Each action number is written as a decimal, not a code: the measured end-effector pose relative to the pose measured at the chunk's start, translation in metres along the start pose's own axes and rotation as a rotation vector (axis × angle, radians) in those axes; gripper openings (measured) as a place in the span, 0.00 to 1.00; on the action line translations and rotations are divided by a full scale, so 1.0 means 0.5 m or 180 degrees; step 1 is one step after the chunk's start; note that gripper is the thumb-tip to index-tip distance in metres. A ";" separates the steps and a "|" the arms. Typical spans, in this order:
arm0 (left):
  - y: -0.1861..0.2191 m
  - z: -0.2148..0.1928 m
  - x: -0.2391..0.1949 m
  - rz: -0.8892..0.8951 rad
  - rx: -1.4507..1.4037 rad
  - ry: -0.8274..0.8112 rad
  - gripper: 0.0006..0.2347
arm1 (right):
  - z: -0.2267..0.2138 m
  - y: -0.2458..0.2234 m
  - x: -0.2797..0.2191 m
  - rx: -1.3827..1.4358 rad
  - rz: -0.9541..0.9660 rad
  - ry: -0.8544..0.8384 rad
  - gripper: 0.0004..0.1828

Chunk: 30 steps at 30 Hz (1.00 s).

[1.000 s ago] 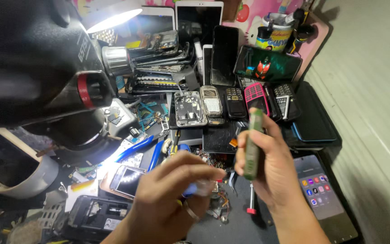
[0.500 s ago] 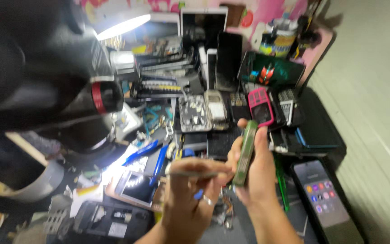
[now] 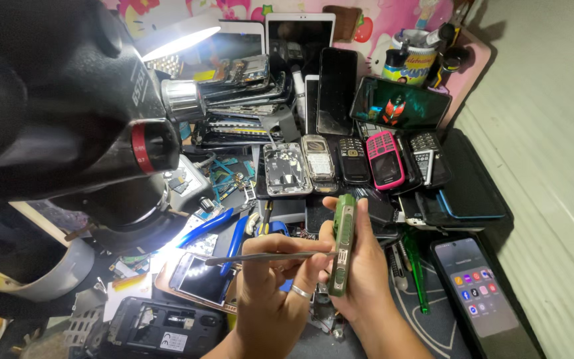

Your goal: The person uses a screwdriver to remove screws from a green mobile phone and then uses tweezers to manipulate internal components. The workspace is cluttered with various disassembled phones and tools.

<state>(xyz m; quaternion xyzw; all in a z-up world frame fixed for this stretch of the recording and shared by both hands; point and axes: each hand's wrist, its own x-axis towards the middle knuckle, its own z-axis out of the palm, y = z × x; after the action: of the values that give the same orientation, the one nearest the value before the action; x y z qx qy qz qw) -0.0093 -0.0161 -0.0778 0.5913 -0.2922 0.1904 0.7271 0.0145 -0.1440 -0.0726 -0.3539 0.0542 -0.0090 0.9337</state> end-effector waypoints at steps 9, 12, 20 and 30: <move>-0.004 0.001 -0.001 -0.0016 0.0002 0.0067 0.14 | -0.002 0.005 0.004 0.0099 0.0113 -0.0050 0.32; -0.004 -0.001 -0.002 -0.0033 0.0048 0.0075 0.14 | -0.001 0.006 0.005 0.0059 0.0005 -0.0189 0.32; -0.010 -0.010 -0.002 0.0139 0.0089 -0.0034 0.14 | 0.001 0.006 0.003 -0.0147 -0.0243 -0.0060 0.30; -0.004 -0.026 0.002 0.0220 0.0260 -0.0180 0.12 | 0.002 0.010 0.004 -0.0219 -0.0374 -0.0139 0.29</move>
<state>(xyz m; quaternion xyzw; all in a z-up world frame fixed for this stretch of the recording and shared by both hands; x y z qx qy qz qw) -0.0048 -0.0040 -0.0801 0.6153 -0.3249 0.2103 0.6867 0.0163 -0.1396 -0.0754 -0.3885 0.0133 -0.0542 0.9198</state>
